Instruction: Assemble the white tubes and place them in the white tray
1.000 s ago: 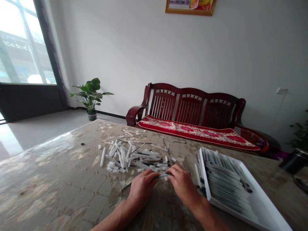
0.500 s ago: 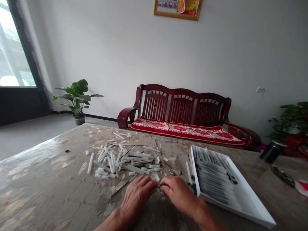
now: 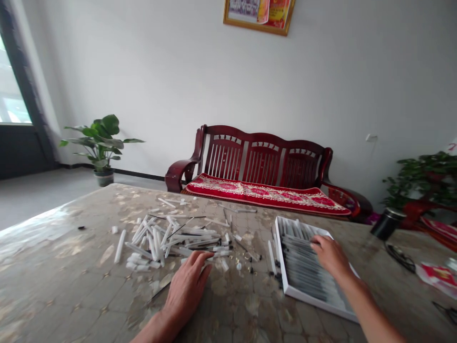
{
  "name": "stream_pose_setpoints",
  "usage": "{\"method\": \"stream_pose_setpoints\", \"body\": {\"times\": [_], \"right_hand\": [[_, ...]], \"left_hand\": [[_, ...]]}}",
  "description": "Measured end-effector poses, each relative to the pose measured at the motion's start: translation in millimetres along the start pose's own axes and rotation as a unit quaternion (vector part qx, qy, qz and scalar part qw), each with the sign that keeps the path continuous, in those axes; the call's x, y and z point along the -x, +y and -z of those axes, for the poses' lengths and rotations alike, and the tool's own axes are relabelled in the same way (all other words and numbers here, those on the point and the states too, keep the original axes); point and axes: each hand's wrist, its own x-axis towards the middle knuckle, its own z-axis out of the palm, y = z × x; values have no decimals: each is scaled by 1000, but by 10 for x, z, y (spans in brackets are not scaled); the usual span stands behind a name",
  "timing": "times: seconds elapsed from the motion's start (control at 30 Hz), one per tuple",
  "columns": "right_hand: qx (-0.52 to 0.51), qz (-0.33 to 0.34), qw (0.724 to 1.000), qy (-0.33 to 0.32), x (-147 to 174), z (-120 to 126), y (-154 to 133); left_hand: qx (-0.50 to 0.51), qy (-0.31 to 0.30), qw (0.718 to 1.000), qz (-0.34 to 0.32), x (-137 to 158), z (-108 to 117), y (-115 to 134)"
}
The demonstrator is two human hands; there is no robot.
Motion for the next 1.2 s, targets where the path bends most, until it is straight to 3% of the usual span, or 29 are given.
{"method": "stream_pose_setpoints", "body": {"times": [0.17, 0.43, 0.57, 0.7, 0.9, 1.03, 1.2], "right_hand": [[68, 7, 997, -37, 54, -160, 158], [42, 33, 999, 1, -20, -256, -55], [-84, 76, 993, -26, -27, -401, -625], [-180, 123, 961, -168, 73, -590, -1523], [-101, 197, 955, -197, 189, -896, -2703], [-32, 219, 951, -215, 227, -1049, -3129], [17, 228, 950, -212, 267, -1118, -3252]], "left_hand": [[-2, -11, 1000, 8, -11, 2, -15], [5, -70, 997, 29, -19, 26, 65], [7, -85, 995, 45, -24, 21, 115], [-4, -71, 996, 51, -7, 6, 116], [12, 32, 999, -8, 23, 90, -10], [40, 89, 995, 20, 10, 159, -102], [47, 87, 991, 85, -43, 177, -101]]}}
